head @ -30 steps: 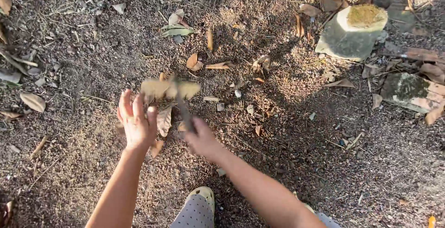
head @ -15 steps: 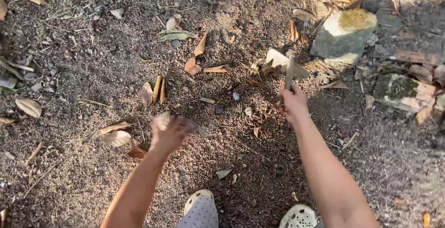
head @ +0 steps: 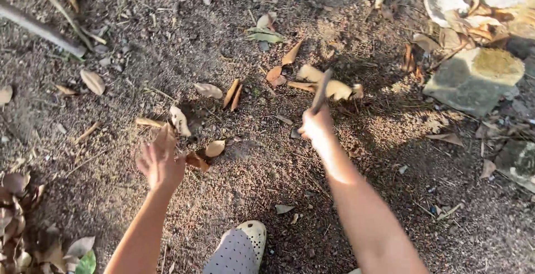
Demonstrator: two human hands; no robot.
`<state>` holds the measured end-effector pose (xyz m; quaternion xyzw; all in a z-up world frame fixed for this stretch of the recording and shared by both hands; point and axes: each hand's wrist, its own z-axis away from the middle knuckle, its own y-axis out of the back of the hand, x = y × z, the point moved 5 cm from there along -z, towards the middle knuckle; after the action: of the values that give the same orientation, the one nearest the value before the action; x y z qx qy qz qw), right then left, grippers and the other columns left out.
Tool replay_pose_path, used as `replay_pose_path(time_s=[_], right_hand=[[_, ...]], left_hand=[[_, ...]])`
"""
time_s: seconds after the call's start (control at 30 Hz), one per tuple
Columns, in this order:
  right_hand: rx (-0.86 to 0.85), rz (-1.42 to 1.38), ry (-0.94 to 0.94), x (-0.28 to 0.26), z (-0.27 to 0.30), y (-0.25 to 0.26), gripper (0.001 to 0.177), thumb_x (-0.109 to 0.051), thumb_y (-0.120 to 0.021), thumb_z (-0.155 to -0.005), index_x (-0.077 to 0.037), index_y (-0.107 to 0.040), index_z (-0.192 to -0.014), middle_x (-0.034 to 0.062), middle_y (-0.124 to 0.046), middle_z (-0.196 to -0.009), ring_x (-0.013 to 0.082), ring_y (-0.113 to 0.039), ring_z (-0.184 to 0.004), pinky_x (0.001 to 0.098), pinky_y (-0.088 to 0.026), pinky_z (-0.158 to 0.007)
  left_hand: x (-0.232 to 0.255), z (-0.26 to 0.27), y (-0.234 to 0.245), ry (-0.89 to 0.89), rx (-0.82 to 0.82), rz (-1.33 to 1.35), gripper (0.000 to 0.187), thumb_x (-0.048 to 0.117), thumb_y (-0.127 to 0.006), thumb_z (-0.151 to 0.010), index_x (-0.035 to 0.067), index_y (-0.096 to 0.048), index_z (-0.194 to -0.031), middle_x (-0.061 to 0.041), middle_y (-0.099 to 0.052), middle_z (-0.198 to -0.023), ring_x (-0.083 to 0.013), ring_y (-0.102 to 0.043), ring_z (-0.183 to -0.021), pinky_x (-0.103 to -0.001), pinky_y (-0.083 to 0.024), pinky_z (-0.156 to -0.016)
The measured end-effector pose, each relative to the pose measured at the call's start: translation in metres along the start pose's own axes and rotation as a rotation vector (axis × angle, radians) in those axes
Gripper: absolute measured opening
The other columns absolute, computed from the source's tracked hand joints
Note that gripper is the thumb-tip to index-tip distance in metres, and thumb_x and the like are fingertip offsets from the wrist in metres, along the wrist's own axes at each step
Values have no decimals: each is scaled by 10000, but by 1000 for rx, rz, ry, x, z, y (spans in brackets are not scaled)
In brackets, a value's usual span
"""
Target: Clearing dried leaves and debris from the ground using a hand rake or similar tool.
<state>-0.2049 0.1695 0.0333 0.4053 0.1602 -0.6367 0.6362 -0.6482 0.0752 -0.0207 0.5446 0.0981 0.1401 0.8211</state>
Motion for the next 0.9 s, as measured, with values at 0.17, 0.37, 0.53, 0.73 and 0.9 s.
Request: replay_pose_path(time_s=[0.17, 0.37, 0.53, 0.73, 0.9], right_hand=[[-370, -100, -3, 72, 63, -119, 239, -137, -467, -1015, 2, -385, -1191, 26, -553, -770, 115, -474, -460, 265, -436, -348], [-359, 123, 97, 56, 74, -67, 231, -169, -455, -999, -41, -459, -1192, 32, -588, -747, 135, -547, -494, 267, -501, -391], [22, 78, 175, 91, 36, 82, 350, -134, -548, -968, -49, -432, -1287, 59, -637, -825, 147, -608, -575, 280, -512, -458], [67, -64, -289, 151, 76, 79, 299, -169, -496, -1013, 0, -412, -1244, 123, -627, -935, 209, -638, -539, 346, -551, -455], [-218, -75, -193, 119, 119, -8, 294, -184, -510, -983, -36, -442, -1228, 91, -580, -885, 180, -519, -459, 347, -379, -378]], left_hand=[[41, 0, -5, -343, 288, 65, 747, 489, -637, -929, 219, -302, -1540, -250, -141, -1700, -442, -111, -1584, -718, -133, -1210], [92, 9, -8, -556, 392, 124, 851, 503, -625, -929, 191, -221, -1610, -335, -107, -1624, -523, -107, -1527, -780, -109, -1157], [158, 39, -3, -800, -112, -448, 544, 438, -508, -1023, 457, -241, -1497, -220, 75, -1701, -420, -21, -1553, -735, -29, -1144], [4, -2, -13, -428, -419, -485, 584, 265, -381, -1090, 587, -237, -1555, 99, -207, -1707, -299, -425, -1425, -368, -595, -965], [-231, -30, -62, -199, 849, -460, 380, 548, -317, -774, 239, -533, -813, -77, -603, -868, -291, -571, -837, -539, -425, -751]])
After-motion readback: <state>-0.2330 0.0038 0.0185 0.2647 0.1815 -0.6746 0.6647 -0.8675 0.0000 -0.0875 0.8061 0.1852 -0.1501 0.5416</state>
